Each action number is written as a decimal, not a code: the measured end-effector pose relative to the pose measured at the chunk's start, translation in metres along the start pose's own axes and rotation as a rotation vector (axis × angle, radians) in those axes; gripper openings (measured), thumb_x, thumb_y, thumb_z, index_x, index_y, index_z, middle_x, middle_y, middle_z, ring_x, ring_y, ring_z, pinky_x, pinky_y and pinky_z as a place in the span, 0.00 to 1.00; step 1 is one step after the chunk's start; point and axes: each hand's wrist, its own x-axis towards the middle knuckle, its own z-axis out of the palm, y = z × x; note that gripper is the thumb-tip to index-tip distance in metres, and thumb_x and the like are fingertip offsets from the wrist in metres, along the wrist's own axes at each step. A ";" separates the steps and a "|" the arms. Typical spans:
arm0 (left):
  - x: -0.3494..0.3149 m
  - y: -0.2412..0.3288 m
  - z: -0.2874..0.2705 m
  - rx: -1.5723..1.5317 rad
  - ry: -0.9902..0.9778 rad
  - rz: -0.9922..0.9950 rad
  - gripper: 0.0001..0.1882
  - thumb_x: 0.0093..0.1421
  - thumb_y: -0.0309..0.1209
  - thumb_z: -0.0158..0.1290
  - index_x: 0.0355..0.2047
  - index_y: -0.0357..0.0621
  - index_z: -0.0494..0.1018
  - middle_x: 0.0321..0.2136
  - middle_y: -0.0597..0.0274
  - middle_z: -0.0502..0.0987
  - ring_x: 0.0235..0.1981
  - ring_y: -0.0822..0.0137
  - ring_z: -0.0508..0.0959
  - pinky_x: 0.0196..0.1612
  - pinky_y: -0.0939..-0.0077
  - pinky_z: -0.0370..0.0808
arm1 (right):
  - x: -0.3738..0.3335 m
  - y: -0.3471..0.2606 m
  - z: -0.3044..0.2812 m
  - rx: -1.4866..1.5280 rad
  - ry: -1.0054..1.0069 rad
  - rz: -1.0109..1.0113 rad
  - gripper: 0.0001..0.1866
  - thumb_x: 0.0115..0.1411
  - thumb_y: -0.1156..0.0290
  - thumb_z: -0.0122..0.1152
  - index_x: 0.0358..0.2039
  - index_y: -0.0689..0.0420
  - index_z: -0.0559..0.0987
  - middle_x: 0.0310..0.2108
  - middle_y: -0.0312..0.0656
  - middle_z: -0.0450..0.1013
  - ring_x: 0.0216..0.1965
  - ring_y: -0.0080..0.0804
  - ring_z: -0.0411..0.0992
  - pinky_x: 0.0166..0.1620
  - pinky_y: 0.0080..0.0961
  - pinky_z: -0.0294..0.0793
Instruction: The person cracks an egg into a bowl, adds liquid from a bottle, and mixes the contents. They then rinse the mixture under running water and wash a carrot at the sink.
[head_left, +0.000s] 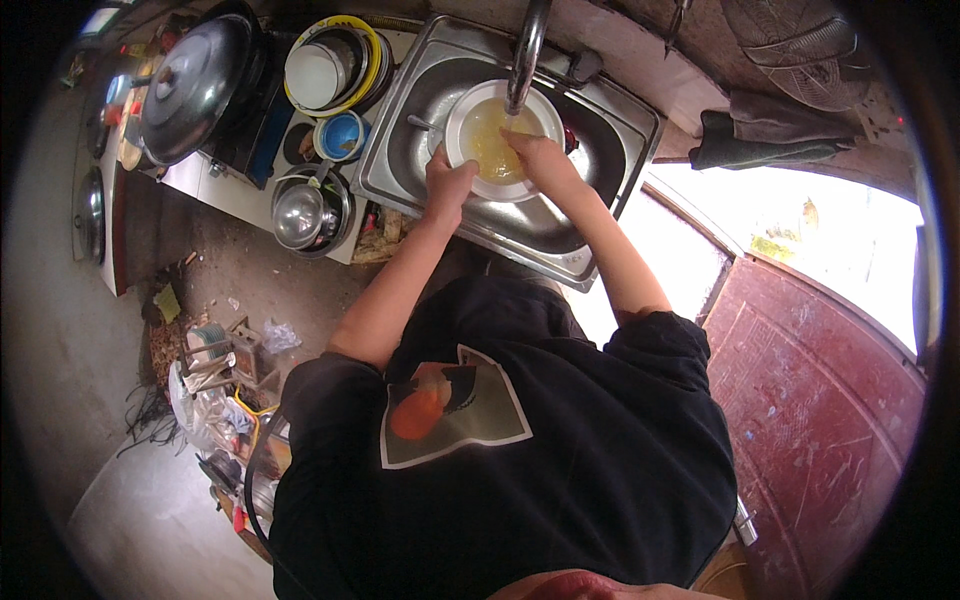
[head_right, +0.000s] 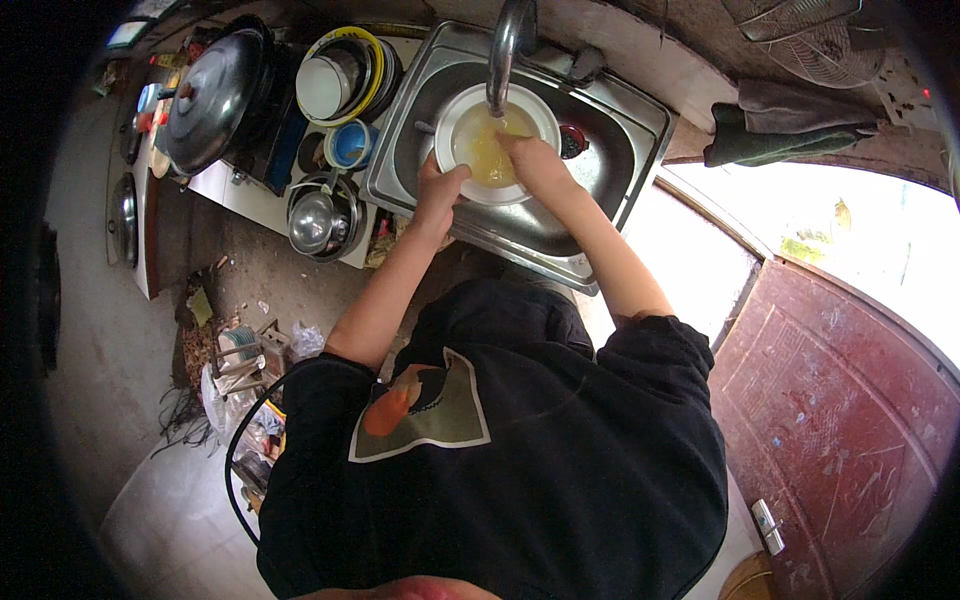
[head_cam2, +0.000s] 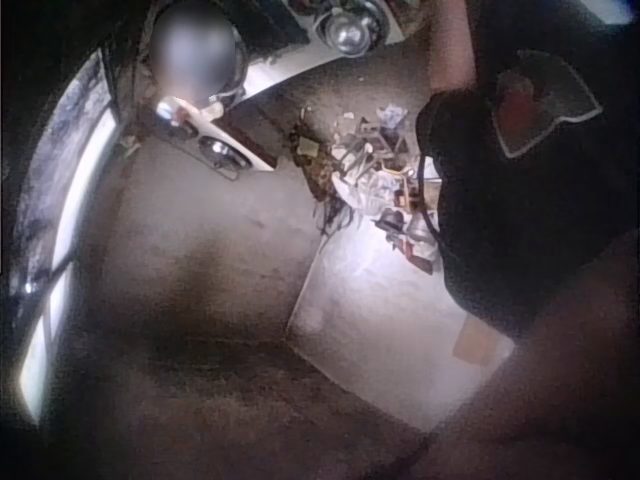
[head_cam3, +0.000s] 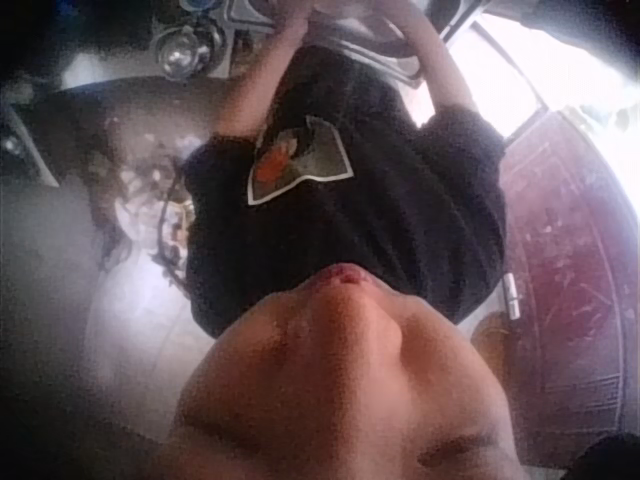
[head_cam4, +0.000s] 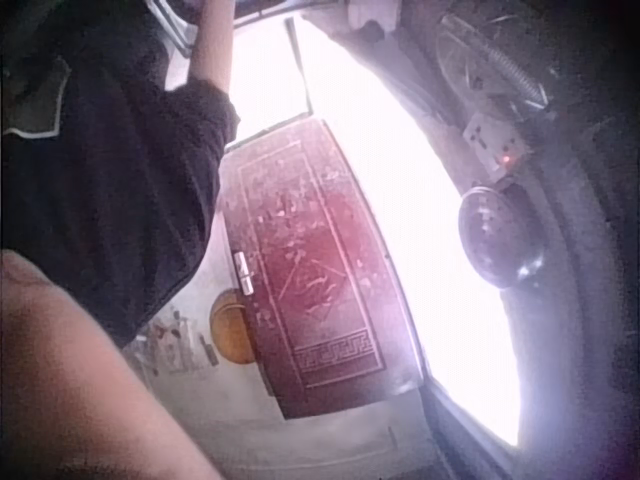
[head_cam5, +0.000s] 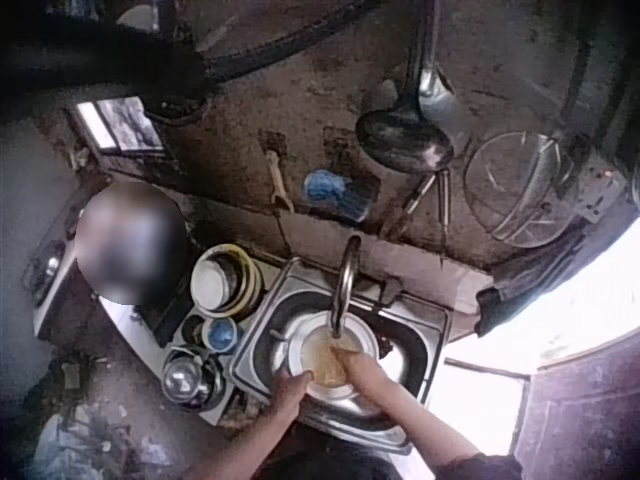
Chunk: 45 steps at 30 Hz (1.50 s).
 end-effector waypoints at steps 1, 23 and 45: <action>0.001 0.000 0.000 -0.007 -0.004 0.010 0.23 0.47 0.19 0.50 0.47 0.39 0.71 0.38 0.61 0.77 0.38 0.69 0.77 0.41 0.76 0.74 | -0.001 0.002 -0.004 -0.029 -0.027 0.038 0.16 0.58 0.72 0.48 0.46 0.55 0.78 0.38 0.54 0.76 0.38 0.50 0.76 0.43 0.40 0.75; -0.004 -0.007 -0.001 0.015 -0.057 -0.062 0.24 0.48 0.22 0.53 0.49 0.42 0.69 0.37 0.61 0.77 0.34 0.69 0.79 0.32 0.75 0.78 | -0.030 0.006 -0.043 0.784 0.396 0.092 0.12 0.59 0.81 0.53 0.42 0.62 0.80 0.38 0.41 0.79 0.40 0.25 0.76 0.45 0.20 0.73; -0.002 -0.022 0.000 -0.088 -0.248 -0.208 0.27 0.46 0.23 0.55 0.50 0.45 0.68 0.38 0.62 0.76 0.35 0.67 0.79 0.29 0.73 0.81 | -0.069 0.050 -0.028 0.907 0.295 0.479 0.22 0.68 0.56 0.48 0.53 0.58 0.74 0.26 0.26 0.70 0.23 0.11 0.62 0.26 0.13 0.61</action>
